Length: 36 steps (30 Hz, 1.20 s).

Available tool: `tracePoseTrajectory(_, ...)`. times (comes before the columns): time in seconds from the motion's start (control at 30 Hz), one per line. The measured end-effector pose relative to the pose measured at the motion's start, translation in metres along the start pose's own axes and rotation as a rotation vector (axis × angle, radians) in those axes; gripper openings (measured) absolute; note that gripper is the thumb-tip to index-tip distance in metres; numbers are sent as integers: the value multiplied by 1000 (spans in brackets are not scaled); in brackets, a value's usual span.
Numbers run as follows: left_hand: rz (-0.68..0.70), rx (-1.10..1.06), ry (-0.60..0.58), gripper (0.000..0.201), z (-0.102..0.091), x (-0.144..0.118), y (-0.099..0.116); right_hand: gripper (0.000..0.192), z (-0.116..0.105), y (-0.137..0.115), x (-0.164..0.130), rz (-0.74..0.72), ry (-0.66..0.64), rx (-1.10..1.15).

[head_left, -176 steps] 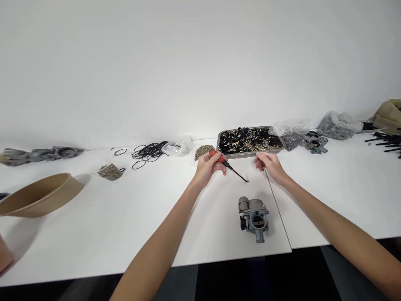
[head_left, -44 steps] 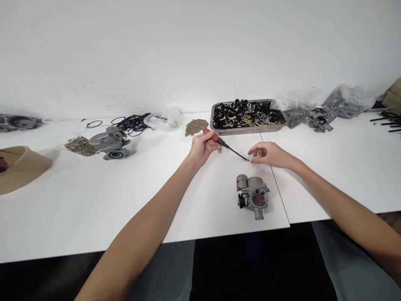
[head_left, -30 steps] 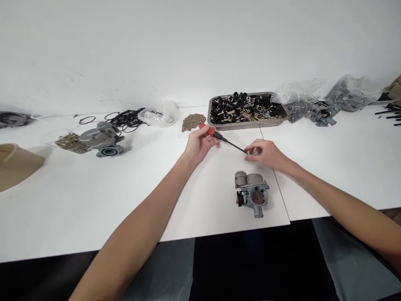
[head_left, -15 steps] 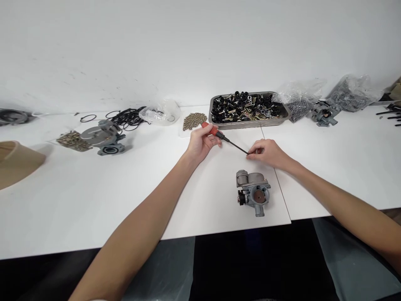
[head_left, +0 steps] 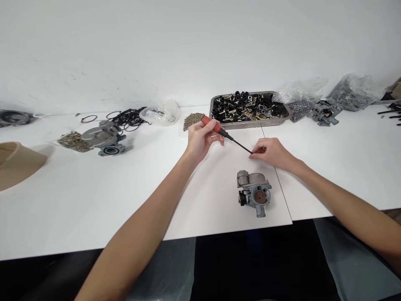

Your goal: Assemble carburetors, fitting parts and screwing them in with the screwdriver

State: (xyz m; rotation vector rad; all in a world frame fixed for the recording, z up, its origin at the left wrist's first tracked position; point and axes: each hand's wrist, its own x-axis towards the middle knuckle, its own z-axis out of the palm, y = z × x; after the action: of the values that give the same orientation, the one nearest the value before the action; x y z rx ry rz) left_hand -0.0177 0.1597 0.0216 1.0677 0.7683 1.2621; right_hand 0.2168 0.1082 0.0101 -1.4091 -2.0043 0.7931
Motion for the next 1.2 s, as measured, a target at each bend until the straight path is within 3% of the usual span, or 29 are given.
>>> tracePoseTrajectory(0.17, 122, 52, -9, 26, 14, -11, 14, 15, -3, -1, -1, 3, 35, 4)
tracePoseTrajectory(0.4, 179, 125, 4, 26, 29, -19, 28, 18, -2, -1, -1, -8, 96, 131)
tracePoseTrajectory(0.5, 252, 246, -55, 20, 45, -19, 49, 27, -4, -8, -3, 3, 81, 221)
tracePoseTrajectory(0.63, 460, 397, -165, 14, 75, -21, 82, 34, -10, -20, -6, 0, 97, 412)
tracePoseTrajectory(0.73, 557, 442, -204, 13, 88, -27, 95, 35, -10, -24, -8, -1, 53, 554)
tracePoseTrajectory(0.87, 619, 484, -214, 10, 91, -39, 97, 34, -4, -24, -8, 45, -43, 723)
tracePoseTrajectory(1.03, 775, 417, -135, 8, 89, -48, 95, 38, -2, -23, -6, 61, -47, 895)
tracePoseTrajectory(1.2, 737, 373, -208, 11, 87, -48, 91, 41, -3, -17, -7, 11, -175, 840)
